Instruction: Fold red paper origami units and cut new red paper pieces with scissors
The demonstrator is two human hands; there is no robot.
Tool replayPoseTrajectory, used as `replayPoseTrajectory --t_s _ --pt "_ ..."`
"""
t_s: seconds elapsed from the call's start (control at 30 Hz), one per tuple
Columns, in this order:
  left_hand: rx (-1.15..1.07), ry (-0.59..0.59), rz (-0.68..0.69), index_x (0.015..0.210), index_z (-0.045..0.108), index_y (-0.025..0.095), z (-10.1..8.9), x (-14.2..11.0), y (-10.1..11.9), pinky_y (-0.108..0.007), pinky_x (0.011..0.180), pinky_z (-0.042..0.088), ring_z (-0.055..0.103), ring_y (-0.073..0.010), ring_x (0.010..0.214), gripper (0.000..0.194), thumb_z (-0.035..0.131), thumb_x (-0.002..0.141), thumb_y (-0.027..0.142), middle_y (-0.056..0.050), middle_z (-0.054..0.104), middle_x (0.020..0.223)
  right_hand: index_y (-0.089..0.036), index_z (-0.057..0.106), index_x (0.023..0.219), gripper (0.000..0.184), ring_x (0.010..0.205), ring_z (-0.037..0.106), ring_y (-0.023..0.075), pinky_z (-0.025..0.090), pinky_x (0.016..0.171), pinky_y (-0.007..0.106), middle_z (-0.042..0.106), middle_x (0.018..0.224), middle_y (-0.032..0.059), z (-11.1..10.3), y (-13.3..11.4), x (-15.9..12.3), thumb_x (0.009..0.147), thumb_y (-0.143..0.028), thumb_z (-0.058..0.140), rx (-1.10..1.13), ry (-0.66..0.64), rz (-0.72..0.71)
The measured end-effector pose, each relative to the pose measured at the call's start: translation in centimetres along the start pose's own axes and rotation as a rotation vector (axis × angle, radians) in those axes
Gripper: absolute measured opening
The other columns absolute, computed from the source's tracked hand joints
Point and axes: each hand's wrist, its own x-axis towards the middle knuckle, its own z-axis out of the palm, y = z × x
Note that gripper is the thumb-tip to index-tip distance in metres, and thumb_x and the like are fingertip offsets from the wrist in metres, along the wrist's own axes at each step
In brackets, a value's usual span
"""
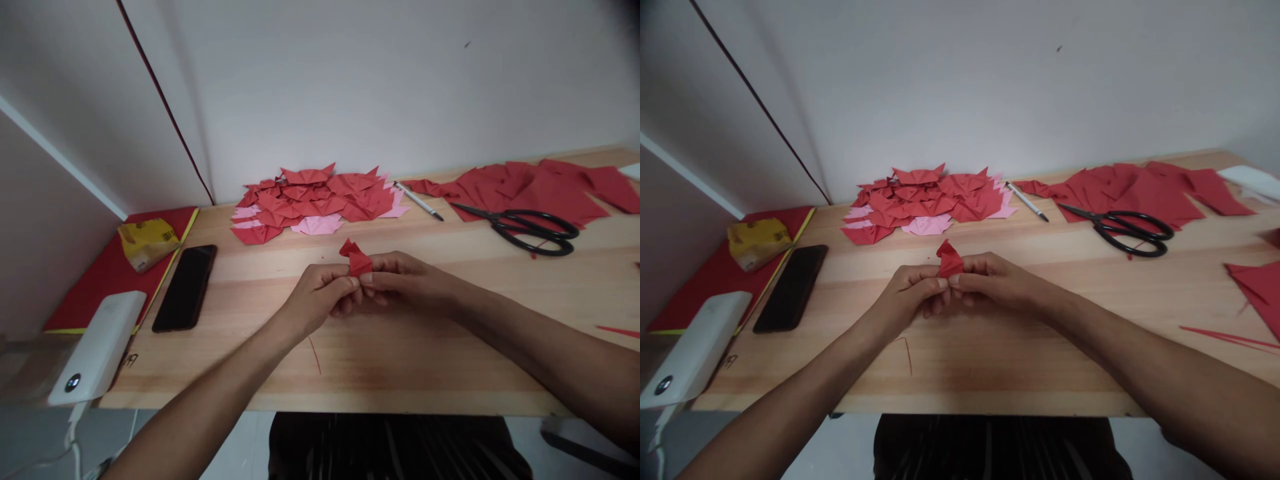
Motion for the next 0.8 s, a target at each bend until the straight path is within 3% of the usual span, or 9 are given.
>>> replayPoseTrajectory --t_s 0.27,0.5,0.67,0.8 --pt "-0.003 0.066 0.001 0.061 0.056 0.014 0.07 0.09 -0.15 -0.021 0.045 0.033 0.045 -0.0074 0.045 0.024 0.052 0.079 0.029 0.001 0.052 0.054 -0.017 0.058 0.074 0.027 0.056 0.043 0.0086 0.029 0.052 0.025 0.051 0.063 -0.0036 0.03 0.07 0.12 0.089 -0.04 0.058 -0.028 0.014 -0.063" --pt "0.055 0.146 0.061 0.06 0.056 0.014 -0.08 0.36 -0.43 -0.019 0.044 0.034 0.044 -0.0064 0.043 0.024 0.053 0.08 0.027 0.003 0.051 0.051 -0.017 0.055 0.08 0.028 0.055 0.041 0.0082 0.028 0.051 0.024 0.05 0.065 -0.0037 0.1 0.19 0.1 0.091 -0.042 0.053 -0.106 0.063 -0.033" --pt "0.07 0.195 0.036 0.06 0.058 0.014 -0.2 0.39 -0.22 -0.017 0.043 0.032 0.044 -0.0054 0.042 0.023 0.052 0.079 0.023 0.004 0.049 0.048 -0.019 0.053 0.077 0.026 0.057 0.04 0.009 0.029 0.052 0.024 0.047 0.065 -0.0041 0.2 0.0 -0.01 0.088 -0.041 0.057 -0.256 0.301 -0.041" --pt "0.101 0.241 0.015 0.061 0.058 0.014 -0.09 0.33 0.0 -0.017 0.044 0.034 0.045 -0.0056 0.043 0.023 0.052 0.08 0.024 0.004 0.05 0.049 -0.02 0.056 0.08 0.018 0.062 0.046 0.0121 0.035 0.055 0.025 0.054 0.072 -0.0013 0.14 -0.22 -0.16 0.087 -0.036 0.057 -0.324 0.473 -0.088"
